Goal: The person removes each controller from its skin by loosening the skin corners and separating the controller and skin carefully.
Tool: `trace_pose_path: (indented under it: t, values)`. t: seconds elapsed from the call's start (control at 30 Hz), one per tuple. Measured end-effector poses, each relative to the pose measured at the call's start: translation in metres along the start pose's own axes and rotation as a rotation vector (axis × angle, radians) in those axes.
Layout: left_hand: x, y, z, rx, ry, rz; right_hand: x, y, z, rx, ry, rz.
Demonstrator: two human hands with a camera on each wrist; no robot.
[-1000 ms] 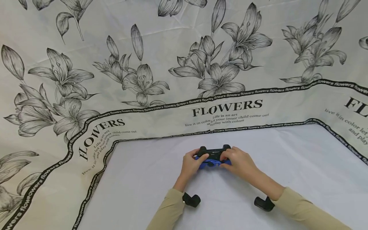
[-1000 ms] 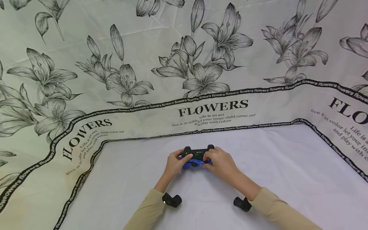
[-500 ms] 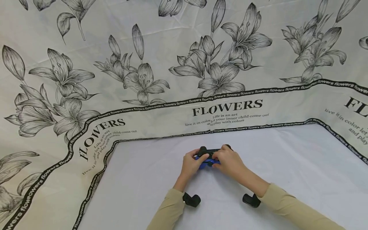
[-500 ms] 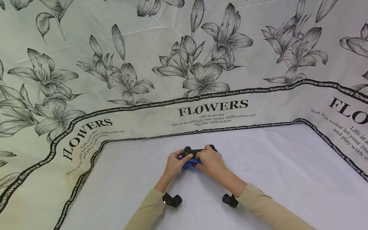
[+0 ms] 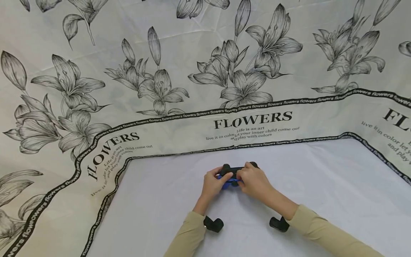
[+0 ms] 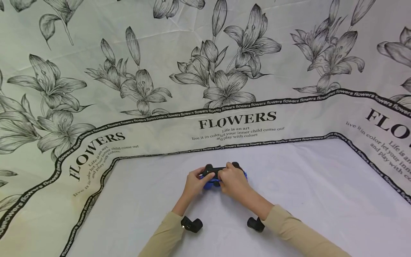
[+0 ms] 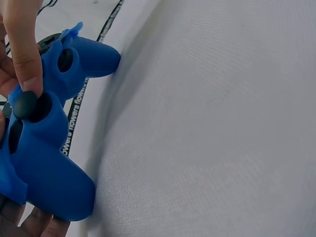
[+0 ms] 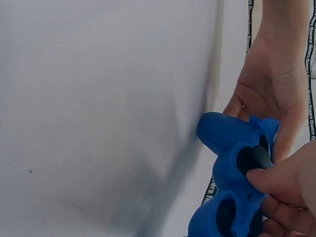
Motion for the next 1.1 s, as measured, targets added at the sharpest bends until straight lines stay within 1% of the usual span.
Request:
trace_pose_path:
  t: [0.07,0.13,0.2,0.43,0.57,0.7,0.87,1.0,1.1]
  values:
    - [0.000,0.000,0.000,0.001,-0.003,-0.012,0.001,0.000,-0.001,-0.008,0.036,0.009]
    - [0.000,0.001,0.000,0.000,-0.003,-0.026,0.001,0.001,-0.001,-0.039,0.058,-0.001]
    - [0.000,0.001,0.000,-0.001,-0.002,-0.034,0.002,0.003,-0.001,-0.080,0.058,-0.025]
    - [0.003,0.002,-0.001,0.008,0.000,-0.039,0.002,0.010,-0.003,-0.207,-0.062,-0.150]
    - [0.004,0.003,-0.002,0.001,0.001,-0.050,0.002,0.013,-0.005,-0.259,-0.104,-0.202]
    - [0.004,0.003,-0.002,-0.012,0.007,-0.074,0.002,0.016,-0.007,-0.295,-0.125,-0.245]
    - [0.003,0.003,-0.002,-0.013,0.026,-0.094,0.001,0.016,-0.009,-0.328,-0.124,-0.274]
    - [0.002,0.002,-0.001,-0.021,0.030,-0.076,0.001,0.017,-0.011,-0.345,-0.127,-0.273]
    - [0.001,0.003,0.000,-0.033,0.017,-0.062,0.000,0.018,-0.011,-0.378,-0.136,-0.253]
Point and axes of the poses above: each hand's wrist, its own x-axis away from the middle knuckle, its own z-axis out of the back of the hand, y = z × x, the point moved 5 cm from there along -x, towards the middle knuckle, and after that the axes turned 1 degree about x, right-handed, at the moved point
